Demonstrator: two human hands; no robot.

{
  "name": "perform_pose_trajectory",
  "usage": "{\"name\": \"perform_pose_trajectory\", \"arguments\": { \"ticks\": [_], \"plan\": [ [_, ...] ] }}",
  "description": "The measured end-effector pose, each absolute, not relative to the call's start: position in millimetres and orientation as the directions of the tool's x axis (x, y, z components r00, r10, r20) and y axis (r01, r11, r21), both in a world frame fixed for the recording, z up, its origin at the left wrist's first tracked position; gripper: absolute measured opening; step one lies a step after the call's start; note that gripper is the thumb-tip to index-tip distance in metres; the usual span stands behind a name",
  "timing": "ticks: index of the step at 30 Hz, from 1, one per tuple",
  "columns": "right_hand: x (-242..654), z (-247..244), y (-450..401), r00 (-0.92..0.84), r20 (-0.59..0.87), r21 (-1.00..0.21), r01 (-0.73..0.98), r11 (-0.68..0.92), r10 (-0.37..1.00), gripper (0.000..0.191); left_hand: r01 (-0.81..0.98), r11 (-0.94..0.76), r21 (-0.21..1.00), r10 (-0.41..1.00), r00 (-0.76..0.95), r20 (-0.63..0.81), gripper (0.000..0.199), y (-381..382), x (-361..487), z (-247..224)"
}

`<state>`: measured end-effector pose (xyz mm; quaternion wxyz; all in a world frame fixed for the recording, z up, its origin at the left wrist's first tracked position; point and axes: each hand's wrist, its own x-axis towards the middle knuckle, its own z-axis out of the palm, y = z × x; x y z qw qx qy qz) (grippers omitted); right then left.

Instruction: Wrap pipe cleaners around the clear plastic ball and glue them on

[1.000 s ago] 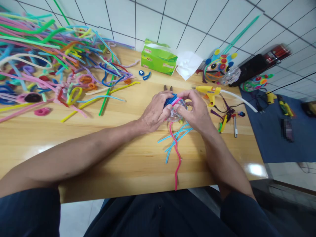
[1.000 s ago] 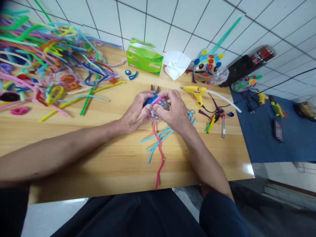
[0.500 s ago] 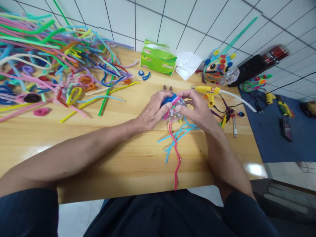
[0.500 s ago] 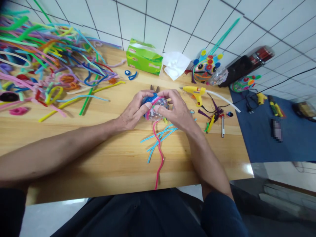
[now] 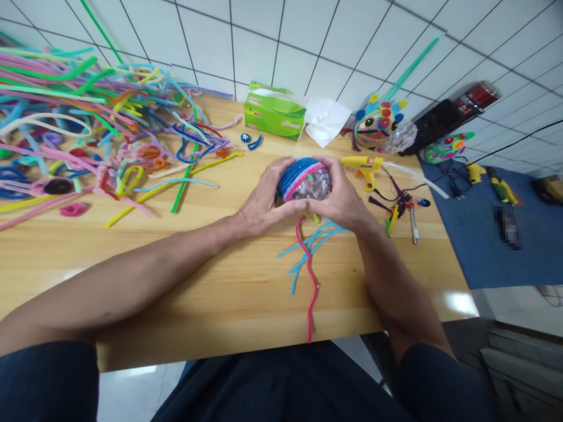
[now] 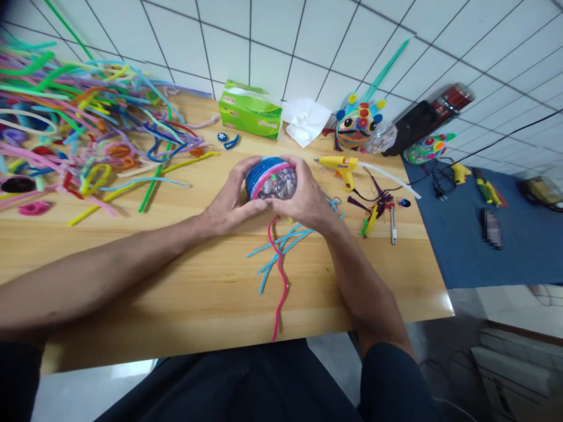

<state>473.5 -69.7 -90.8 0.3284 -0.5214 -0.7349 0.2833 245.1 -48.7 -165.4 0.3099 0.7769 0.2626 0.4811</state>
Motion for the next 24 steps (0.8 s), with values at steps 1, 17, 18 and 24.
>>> {"name": "perform_pose_trajectory", "arguments": {
  "ticks": [1, 17, 18, 24],
  "plan": [
    [472, -92, -70, -0.200, 0.181, -0.773, 0.577, 0.265, 0.963, 0.099, 0.123, -0.683, 0.720, 0.698, 0.399, 0.595, 0.106, -47, 245, -168],
    [472, -95, -63, -0.174, -0.097, -0.991, 0.109, -0.079, 0.980, 0.065, 0.201, -0.720, 0.665, 0.689, 0.322, 0.649, 0.127, -41, 249, -179],
    [473, -94, -63, -0.179, -0.115, -0.988, 0.120, -0.094, 0.977, 0.061, 0.201, -0.717, 0.668, 0.692, 0.322, 0.646, 0.123, -41, 250, -180],
    [490, -85, -57, -0.094, 0.016, -0.939, 0.341, 0.048, 0.995, 0.048, 0.176, -0.692, 0.700, 0.705, 0.376, 0.601, 0.117, -41, 250, -183]
  ]
}}
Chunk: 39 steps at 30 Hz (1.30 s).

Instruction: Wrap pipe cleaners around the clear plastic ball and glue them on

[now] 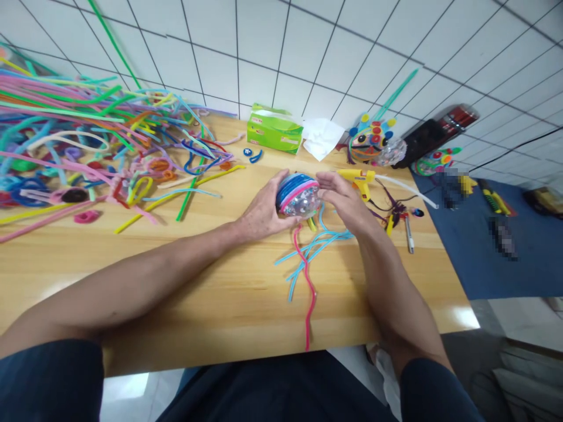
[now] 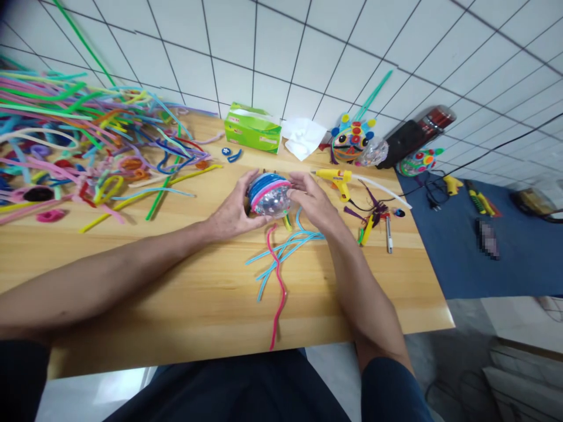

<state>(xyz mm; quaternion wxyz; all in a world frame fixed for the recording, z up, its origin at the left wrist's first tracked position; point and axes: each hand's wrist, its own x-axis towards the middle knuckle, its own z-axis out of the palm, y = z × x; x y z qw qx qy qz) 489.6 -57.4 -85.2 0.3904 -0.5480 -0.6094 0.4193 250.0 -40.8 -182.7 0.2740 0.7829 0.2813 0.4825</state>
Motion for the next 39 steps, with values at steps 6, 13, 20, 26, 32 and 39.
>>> {"name": "perform_pose_trajectory", "arguments": {
  "ticks": [6, 13, 20, 26, 32, 39],
  "plan": [
    [496, -78, -56, -0.235, 0.023, -0.913, 0.391, 0.116, 0.972, 0.039, 0.122, -0.644, 0.756, 0.737, 0.366, 0.569, 0.095, -44, 250, -179],
    [502, -112, -75, -0.241, 0.114, -0.855, 0.470, 0.219, 0.964, 0.090, 0.000, -0.553, 0.833, 0.779, 0.354, 0.518, 0.082, -48, 250, -173],
    [497, -147, -91, -0.119, 0.254, -0.792, 0.544, 0.277, 0.960, 0.093, 0.095, -0.637, 0.765, 0.729, 0.398, 0.557, 0.101, -47, 245, -171],
    [499, -147, -93, -0.153, 0.300, -0.750, 0.572, 0.332, 0.942, 0.094, 0.140, -0.569, 0.811, 0.785, 0.388, 0.483, 0.117, -45, 243, -180],
    [497, -150, -95, -0.156, 0.353, -0.703, 0.607, 0.371, 0.923, 0.098, 0.126, -0.577, 0.807, 0.775, 0.396, 0.492, 0.124, -45, 242, -188],
    [498, -148, -97, -0.148, 0.297, -0.766, 0.553, 0.328, 0.943, 0.093, 0.143, -0.615, 0.775, 0.748, 0.418, 0.516, 0.116, -44, 243, -186]
  ]
}}
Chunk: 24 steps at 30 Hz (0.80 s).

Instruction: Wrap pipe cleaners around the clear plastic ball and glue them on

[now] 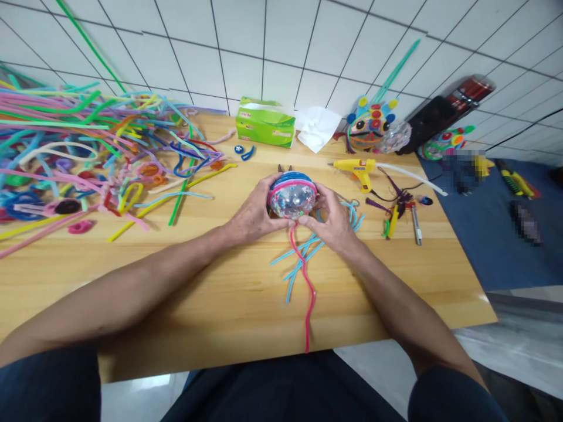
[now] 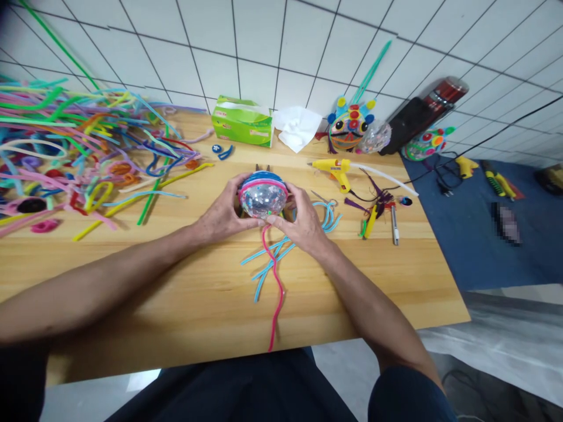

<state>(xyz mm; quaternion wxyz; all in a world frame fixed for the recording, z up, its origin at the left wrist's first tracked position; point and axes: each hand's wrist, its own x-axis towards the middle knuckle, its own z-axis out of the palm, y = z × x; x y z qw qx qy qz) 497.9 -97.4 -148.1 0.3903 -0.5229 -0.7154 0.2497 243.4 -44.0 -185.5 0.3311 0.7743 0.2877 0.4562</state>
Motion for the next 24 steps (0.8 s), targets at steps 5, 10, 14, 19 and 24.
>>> {"name": "perform_pose_trajectory", "arguments": {
  "ticks": [5, 10, 14, 19, 24],
  "plan": [
    [501, -153, -95, -0.156, 0.256, -0.834, 0.463, 0.300, 0.954, 0.084, 0.117, -0.513, 0.851, 0.806, 0.406, 0.430, 0.111, -48, 243, -175],
    [498, -159, -94, -0.140, 0.251, -0.877, 0.386, 0.286, 0.958, 0.080, 0.095, -0.481, 0.871, 0.811, 0.425, 0.402, 0.117, -47, 242, -176],
    [498, -155, -94, -0.145, 0.231, -0.882, 0.387, 0.270, 0.962, 0.080, 0.149, -0.541, 0.828, 0.790, 0.425, 0.441, 0.120, -42, 241, -182],
    [503, -142, -93, -0.160, 0.280, -0.834, 0.447, 0.322, 0.947, 0.089, 0.177, -0.612, 0.771, 0.758, 0.408, 0.508, 0.110, -43, 241, -179],
    [504, -136, -94, -0.180, 0.292, -0.797, 0.498, 0.342, 0.940, 0.095, 0.130, -0.593, 0.794, 0.773, 0.369, 0.517, 0.103, -46, 241, -170]
  ]
}}
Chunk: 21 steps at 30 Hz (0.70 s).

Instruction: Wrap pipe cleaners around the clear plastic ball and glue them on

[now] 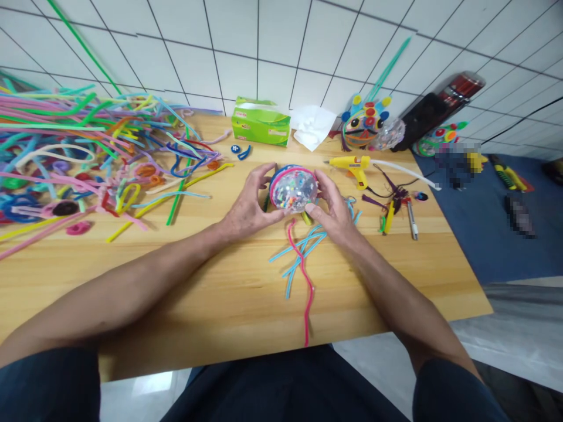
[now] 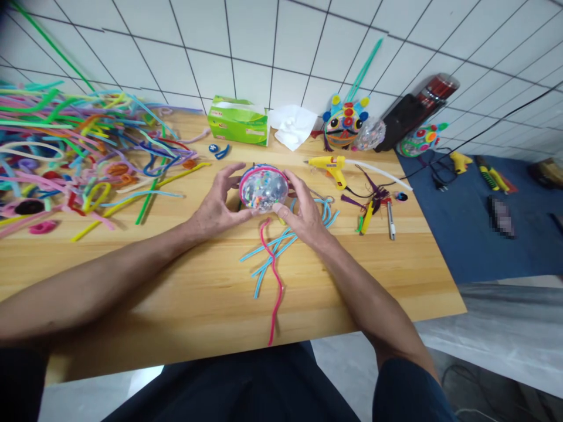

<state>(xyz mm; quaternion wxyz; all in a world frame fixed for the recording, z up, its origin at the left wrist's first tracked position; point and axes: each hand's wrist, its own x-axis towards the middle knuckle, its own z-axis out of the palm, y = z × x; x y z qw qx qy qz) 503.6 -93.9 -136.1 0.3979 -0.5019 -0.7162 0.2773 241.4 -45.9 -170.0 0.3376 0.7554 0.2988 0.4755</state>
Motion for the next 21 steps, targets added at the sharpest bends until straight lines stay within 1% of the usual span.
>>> {"name": "perform_pose_trajectory", "arguments": {
  "ticks": [2, 4, 6, 7, 10, 13, 16, 19, 21],
  "plan": [
    [504, -136, -95, -0.189, 0.273, -0.779, 0.532, 0.332, 0.943, 0.098, 0.073, -0.564, 0.823, 0.790, 0.338, 0.511, 0.098, -46, 242, -168],
    [504, -136, -95, -0.215, 0.254, -0.756, 0.564, 0.332, 0.943, 0.097, 0.026, -0.542, 0.840, 0.799, 0.325, 0.506, 0.084, -46, 242, -166],
    [503, -136, -96, -0.237, 0.249, -0.727, 0.595, 0.343, 0.939, 0.093, 0.039, -0.541, 0.840, 0.802, 0.323, 0.502, 0.072, -47, 242, -165],
    [502, -136, -96, -0.242, 0.253, -0.714, 0.607, 0.349, 0.937, 0.092, 0.069, -0.545, 0.836, 0.807, 0.314, 0.500, 0.069, -47, 242, -164],
    [501, -136, -97, -0.243, 0.253, -0.721, 0.598, 0.350, 0.936, 0.091, 0.202, -0.514, 0.834, 0.849, 0.259, 0.460, 0.070, -50, 241, -165],
    [502, -137, -97, -0.242, 0.238, -0.757, 0.560, 0.336, 0.941, 0.095, 0.295, -0.424, 0.856, 0.903, 0.206, 0.376, 0.068, -54, 241, -165],
    [501, -140, -96, -0.239, 0.244, -0.762, 0.552, 0.338, 0.940, 0.094, 0.290, -0.391, 0.874, 0.916, 0.212, 0.339, 0.063, -56, 242, -163],
    [500, -146, -95, -0.212, 0.267, -0.745, 0.573, 0.341, 0.940, 0.093, 0.246, -0.421, 0.873, 0.899, 0.244, 0.364, 0.067, -55, 240, -161],
    [499, -151, -94, -0.191, 0.288, -0.736, 0.582, 0.345, 0.938, 0.095, 0.219, -0.448, 0.867, 0.881, 0.272, 0.386, 0.069, -52, 239, -161]
  ]
}}
